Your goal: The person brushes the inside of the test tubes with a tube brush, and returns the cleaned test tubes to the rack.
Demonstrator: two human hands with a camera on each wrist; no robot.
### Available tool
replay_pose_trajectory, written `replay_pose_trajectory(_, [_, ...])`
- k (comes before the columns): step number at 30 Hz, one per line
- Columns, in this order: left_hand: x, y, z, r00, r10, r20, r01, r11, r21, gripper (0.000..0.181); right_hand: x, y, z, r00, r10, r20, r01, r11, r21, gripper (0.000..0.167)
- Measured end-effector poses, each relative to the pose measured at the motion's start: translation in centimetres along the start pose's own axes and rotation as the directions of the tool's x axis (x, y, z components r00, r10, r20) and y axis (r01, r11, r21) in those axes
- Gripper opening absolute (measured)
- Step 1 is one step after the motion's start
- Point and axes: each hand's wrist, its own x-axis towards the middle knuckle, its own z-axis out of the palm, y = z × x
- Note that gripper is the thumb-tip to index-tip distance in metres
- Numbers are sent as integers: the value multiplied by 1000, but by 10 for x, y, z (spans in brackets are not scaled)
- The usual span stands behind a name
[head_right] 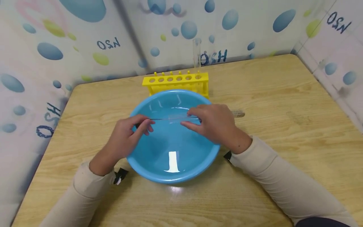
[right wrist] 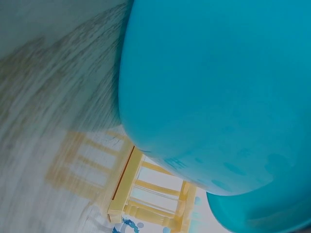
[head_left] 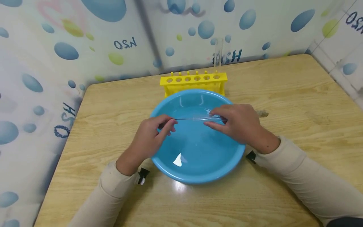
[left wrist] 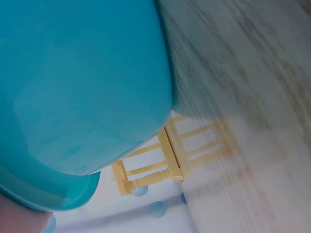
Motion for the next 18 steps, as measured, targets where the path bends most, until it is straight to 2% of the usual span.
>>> replay_pose_trajectory(8, [-2, 0, 2, 999, 36, 14, -36, 999, -10, 17, -3, 1, 2, 1000, 2, 15, -2, 1000, -3, 32])
replay_pose_trajectory(14, [-2, -1, 1, 995, 98, -29, -97, 995, 32, 15, -2, 0, 1, 1000, 0, 25, 0, 1000, 2, 32])
replay_pose_trajectory(18, [-1, -4, 0, 994, 100, -42, -100, 995, -16, 21, -2, -1, 0, 999, -11, 39, 10, 1000, 28, 34])
